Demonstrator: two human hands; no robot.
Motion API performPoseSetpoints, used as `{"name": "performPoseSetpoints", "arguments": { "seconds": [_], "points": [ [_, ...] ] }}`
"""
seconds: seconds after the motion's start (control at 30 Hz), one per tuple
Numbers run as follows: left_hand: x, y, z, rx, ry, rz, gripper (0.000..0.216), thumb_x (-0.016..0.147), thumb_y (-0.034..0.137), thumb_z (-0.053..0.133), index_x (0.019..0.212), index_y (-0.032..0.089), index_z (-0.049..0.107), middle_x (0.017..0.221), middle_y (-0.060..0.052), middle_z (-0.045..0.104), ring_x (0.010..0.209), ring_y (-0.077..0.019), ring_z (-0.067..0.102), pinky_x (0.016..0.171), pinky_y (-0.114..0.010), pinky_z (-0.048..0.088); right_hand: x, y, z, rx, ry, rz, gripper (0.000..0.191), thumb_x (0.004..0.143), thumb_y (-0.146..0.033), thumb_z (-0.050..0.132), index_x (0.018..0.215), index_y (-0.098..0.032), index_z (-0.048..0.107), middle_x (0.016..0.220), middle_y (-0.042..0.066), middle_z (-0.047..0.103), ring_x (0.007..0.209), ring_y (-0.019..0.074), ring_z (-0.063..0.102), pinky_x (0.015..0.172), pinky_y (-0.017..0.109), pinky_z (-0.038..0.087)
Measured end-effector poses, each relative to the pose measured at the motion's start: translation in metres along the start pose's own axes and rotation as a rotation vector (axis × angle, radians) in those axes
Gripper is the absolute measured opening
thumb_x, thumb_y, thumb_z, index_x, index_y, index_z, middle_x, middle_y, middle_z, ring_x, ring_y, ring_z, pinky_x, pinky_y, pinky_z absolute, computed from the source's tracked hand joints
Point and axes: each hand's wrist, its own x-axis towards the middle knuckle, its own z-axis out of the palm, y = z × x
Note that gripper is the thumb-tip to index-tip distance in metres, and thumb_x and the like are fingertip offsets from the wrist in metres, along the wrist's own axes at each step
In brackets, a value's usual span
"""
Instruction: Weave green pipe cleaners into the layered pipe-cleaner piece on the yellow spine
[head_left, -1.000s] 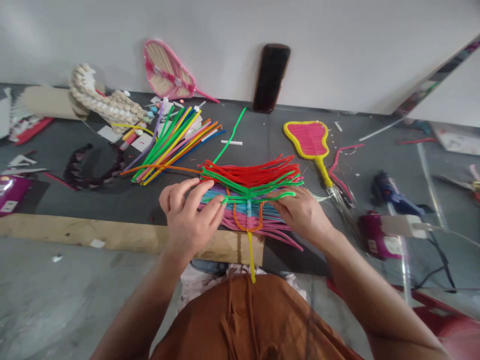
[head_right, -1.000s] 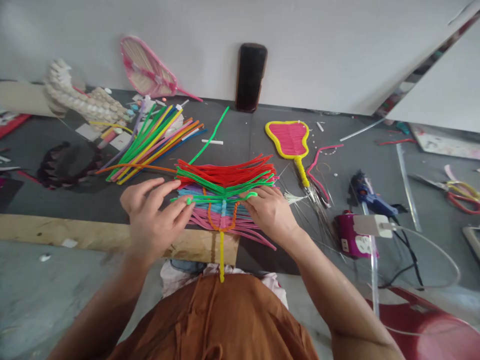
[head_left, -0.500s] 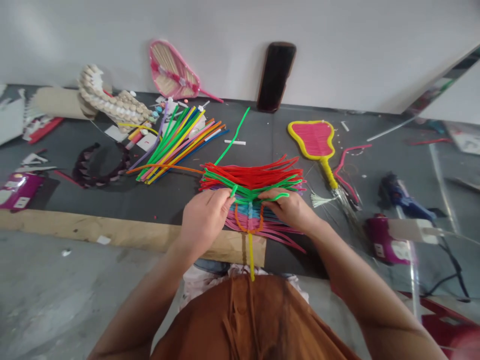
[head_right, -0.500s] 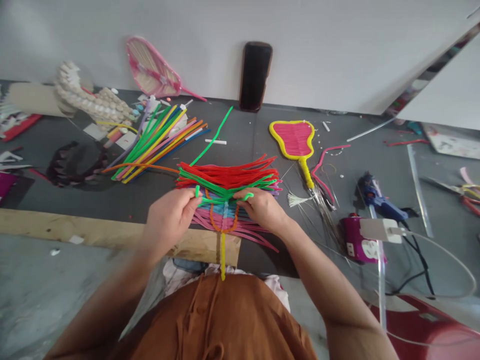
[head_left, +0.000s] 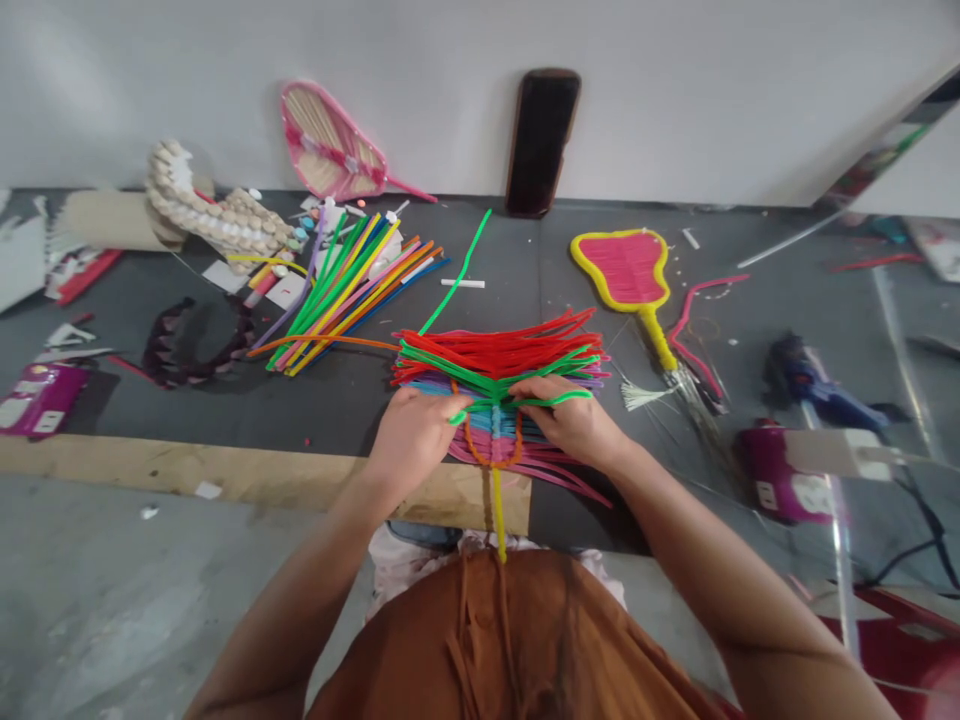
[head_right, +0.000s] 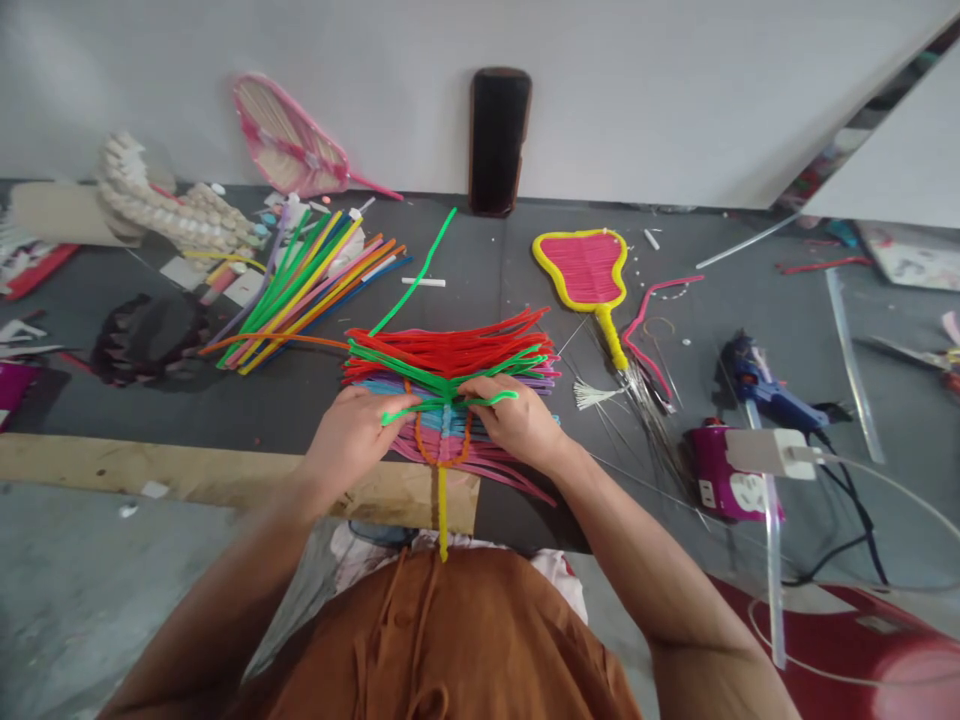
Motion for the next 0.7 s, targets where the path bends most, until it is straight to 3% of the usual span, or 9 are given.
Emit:
{"name": "performPoseSetpoints", "arguments": {
  "seconds": [0.3, 0.47, 0.7],
  "points": [
    [0.006, 0.009, 0.0, 0.11, -0.049, 0.067, 0.021, 0.088, 0.008, 0.051, 0.093, 0.019, 0.069, 0.087, -0.006, 0.072, 0.082, -0.0219, 0.065, 0.071, -0.033, 0.043, -0.001, -0.002, 0.001, -0.213, -0.002, -0.091, 0.028, 0.098, -0.025, 0.043, 0.096, -0.02, 0.07, 0.092, 0.007, 0.074, 0.081, 0.0188, 0.065, 0.078, 0.029, 0.049],
    [0.008, 0.008, 0.005, 0.055, 0.055, -0.008, 0.014, 0.094, 0.028, 0.056, 0.09, 0.02, 0.066, 0.077, -0.003, 0.071, 0.078, -0.0191, 0.066, 0.072, -0.031, 0.042, -0.002, -0.006, 0.001, -0.336, -0.008, -0.087, 0.032, 0.1, -0.028, 0.04, 0.091, -0.02, 0.07, 0.086, 0.006, 0.073, 0.08, 0.0184, 0.063, 0.075, 0.027, 0.046],
    [0.014, 0.019, 0.025, -0.019, 0.164, -0.125, 0.017, 0.095, 0.031, 0.055, 0.089, 0.019, 0.066, 0.077, -0.003, 0.071, 0.077, -0.0196, 0.065, 0.076, -0.033, 0.041, -0.002, -0.004, 0.009, -0.435, 0.067, -0.181, 0.029, 0.1, -0.029, 0.043, 0.088, -0.019, 0.067, 0.079, 0.005, 0.07, 0.077, 0.0179, 0.06, 0.071, 0.027, 0.043]
  ]
}}
